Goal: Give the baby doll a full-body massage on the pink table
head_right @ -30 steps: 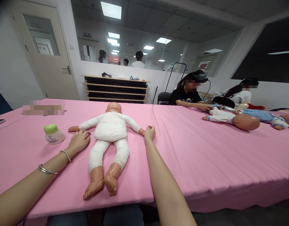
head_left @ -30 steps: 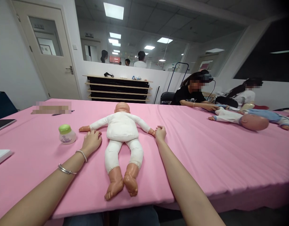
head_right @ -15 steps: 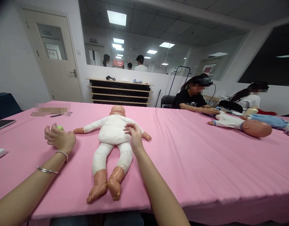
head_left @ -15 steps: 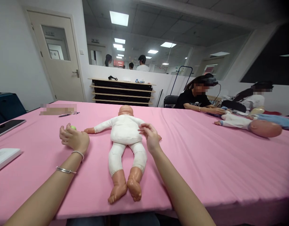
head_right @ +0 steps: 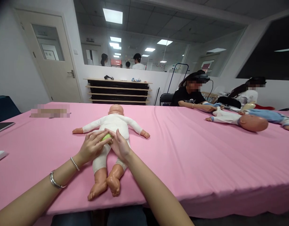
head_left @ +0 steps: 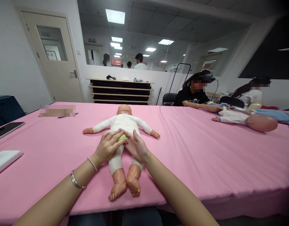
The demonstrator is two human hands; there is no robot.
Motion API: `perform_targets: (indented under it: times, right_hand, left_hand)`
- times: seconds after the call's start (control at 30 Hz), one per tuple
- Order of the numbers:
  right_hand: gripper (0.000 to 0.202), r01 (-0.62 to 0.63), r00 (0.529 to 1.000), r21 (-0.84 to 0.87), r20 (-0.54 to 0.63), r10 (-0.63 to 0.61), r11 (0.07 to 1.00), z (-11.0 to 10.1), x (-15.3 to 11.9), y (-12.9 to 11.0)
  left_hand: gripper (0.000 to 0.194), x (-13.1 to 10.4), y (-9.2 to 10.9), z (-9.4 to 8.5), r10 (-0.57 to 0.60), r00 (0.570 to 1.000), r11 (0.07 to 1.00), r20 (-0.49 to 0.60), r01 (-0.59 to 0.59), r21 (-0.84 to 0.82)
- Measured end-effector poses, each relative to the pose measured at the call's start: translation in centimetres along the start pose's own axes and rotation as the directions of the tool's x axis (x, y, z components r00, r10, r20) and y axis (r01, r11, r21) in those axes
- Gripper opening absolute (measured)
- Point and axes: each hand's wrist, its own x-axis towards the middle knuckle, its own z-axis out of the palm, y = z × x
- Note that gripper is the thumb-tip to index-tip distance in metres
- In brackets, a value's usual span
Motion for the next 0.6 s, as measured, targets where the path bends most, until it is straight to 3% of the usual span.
perform_targets:
  times: [0.13,0.3,0.4,0.47,0.6]
  right_hand:
    - [0.056,-0.040,0.999,0.052,-0.020,0.041,0.998,0.0,-0.1,-0.1]
    - [0.049,-0.110,0.994,0.083,0.033,0.108,0.990,-0.2,-0.1,0.0]
    - [0.046,-0.144,0.990,0.104,0.024,0.142,0.984,-0.2,-0.2,-0.5]
    - [0.049,-0.180,0.984,0.122,0.042,0.176,0.976,-0.3,-0.4,-0.9]
    - [0.054,-0.176,0.984,0.182,0.044,0.170,0.968,-0.6,-0.6,-1.5]
  left_hand:
    - [0.043,-0.2,-0.4,-0.3,-0.034,0.999,0.999,0.005,0.034,0.024]
    - [0.043,-0.5,-0.9,-0.6,-0.069,0.997,0.997,0.014,0.069,0.033]
    - [0.042,-0.5,-0.8,-0.4,-0.234,0.972,0.971,-0.036,0.235,0.036]
    - [0.037,-0.7,-1.2,-0.1,-0.436,0.894,0.896,-0.104,0.442,0.043]
    - [0.037,-2.1,-3.3,0.6,-0.765,0.625,0.632,-0.158,0.775,0.007]
